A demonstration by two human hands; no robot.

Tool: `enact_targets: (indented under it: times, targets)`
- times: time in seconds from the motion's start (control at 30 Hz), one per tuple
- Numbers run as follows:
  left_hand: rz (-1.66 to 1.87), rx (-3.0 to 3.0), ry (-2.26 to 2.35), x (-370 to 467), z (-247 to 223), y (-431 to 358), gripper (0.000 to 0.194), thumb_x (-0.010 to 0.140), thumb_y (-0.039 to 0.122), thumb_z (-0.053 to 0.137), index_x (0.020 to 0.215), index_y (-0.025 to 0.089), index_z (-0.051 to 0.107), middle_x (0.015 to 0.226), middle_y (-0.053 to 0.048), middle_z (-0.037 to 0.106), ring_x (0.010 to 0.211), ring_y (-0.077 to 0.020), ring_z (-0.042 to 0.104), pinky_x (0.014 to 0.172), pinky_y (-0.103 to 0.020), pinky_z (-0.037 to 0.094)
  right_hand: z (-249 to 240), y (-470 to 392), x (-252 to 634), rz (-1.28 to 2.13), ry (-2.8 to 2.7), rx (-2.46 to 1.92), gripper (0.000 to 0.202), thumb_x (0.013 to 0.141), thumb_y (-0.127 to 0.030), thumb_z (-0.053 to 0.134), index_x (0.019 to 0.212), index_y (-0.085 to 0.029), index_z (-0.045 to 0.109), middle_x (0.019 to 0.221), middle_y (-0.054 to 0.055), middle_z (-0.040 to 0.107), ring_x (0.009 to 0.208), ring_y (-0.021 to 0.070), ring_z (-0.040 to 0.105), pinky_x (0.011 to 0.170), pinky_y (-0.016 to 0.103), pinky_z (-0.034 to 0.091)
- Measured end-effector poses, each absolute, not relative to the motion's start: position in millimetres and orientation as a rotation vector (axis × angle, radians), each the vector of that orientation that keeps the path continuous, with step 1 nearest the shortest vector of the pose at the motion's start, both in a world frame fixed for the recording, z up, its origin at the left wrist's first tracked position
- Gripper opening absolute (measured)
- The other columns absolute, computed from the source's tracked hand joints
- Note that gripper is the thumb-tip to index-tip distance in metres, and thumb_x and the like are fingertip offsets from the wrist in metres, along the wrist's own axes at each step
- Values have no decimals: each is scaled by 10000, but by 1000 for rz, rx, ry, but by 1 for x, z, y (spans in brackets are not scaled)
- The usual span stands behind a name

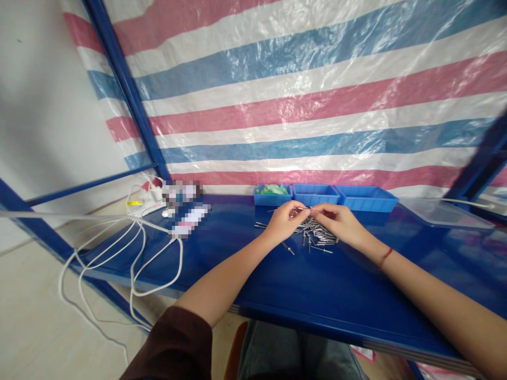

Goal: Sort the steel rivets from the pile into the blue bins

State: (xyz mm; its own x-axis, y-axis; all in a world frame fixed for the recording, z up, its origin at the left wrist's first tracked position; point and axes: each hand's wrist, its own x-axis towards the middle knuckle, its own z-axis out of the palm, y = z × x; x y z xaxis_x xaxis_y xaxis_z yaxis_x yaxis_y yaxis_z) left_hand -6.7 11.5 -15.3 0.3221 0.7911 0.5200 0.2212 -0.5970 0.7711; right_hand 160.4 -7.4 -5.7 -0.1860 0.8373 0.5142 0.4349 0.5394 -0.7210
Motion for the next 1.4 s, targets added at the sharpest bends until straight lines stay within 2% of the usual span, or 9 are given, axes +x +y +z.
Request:
enact_targets:
  times: [0.1,0.2,0.3,0.37,0.5,0.7,0.9,1.17,1.4]
  targets:
    - [1229,2081,965,-9,-15,12,247,844,366,537,991,170,574,911,-36,648,786,-135,600,758,-275,473,-8,-3,163,549,-1820,-1061,315,760,-455,548,780,-173,686,810,61,716,751,205,643,709,329,500]
    - [1113,2349,1042,-16,-13,10,348,849,406,529,1119,187,548,970,-50,643,889,-172,592,843,-335,451,-6,9,171,347,-1782,-1214,300,775,-414,513,793,-174,693,843,73,722,770,222,651,728,333,488]
    - [841,2666,1047,-21,-11,6,353,824,504,534,1050,247,619,1062,-40,626,1064,-234,530,933,-419,385,0,29,181,60,-1756,-1468,302,805,-377,483,803,-172,706,831,91,723,760,243,657,712,332,465]
    - [673,2766,1028,-23,-11,4,388,789,573,544,1023,281,646,1118,-30,608,1113,-255,495,946,-446,358,3,45,184,-92,-1765,-1595,315,826,-362,465,816,-169,714,842,110,723,782,263,661,696,329,450]
    - [523,2835,1009,-21,-13,3,341,802,538,555,1036,313,656,1122,-12,604,1115,-244,487,919,-420,358,5,73,181,-254,-1773,-1782,347,852,-348,431,854,-159,722,880,153,718,843,292,660,685,333,433]
    - [482,2884,991,-16,-15,3,231,875,413,507,958,288,683,1074,-4,629,1051,-205,519,872,-353,353,2,77,181,-307,-1788,-1792,400,841,-401,453,1027,-126,676,845,150,708,779,261,655,642,314,431]
    - [538,2918,971,-15,-18,4,208,841,404,566,907,252,692,1003,-36,646,1019,-233,525,840,-357,348,-7,39,193,-329,-1940,-1536,340,842,-380,440,945,-160,677,739,86,686,638,217,631,584,300,421]
    - [595,2868,979,-12,-23,6,182,850,375,556,861,223,656,987,-39,637,1019,-229,508,854,-358,349,-28,23,191,-202,-2019,-1469,292,823,-327,448,899,-175,686,806,80,704,696,228,646,637,317,448]
    - [600,2912,999,-12,-24,7,204,881,384,503,862,209,607,970,-27,648,1004,-226,525,850,-360,351,-20,8,178,-92,-2062,-1380,250,814,-308,459,840,-200,683,807,40,713,667,188,634,622,275,439]
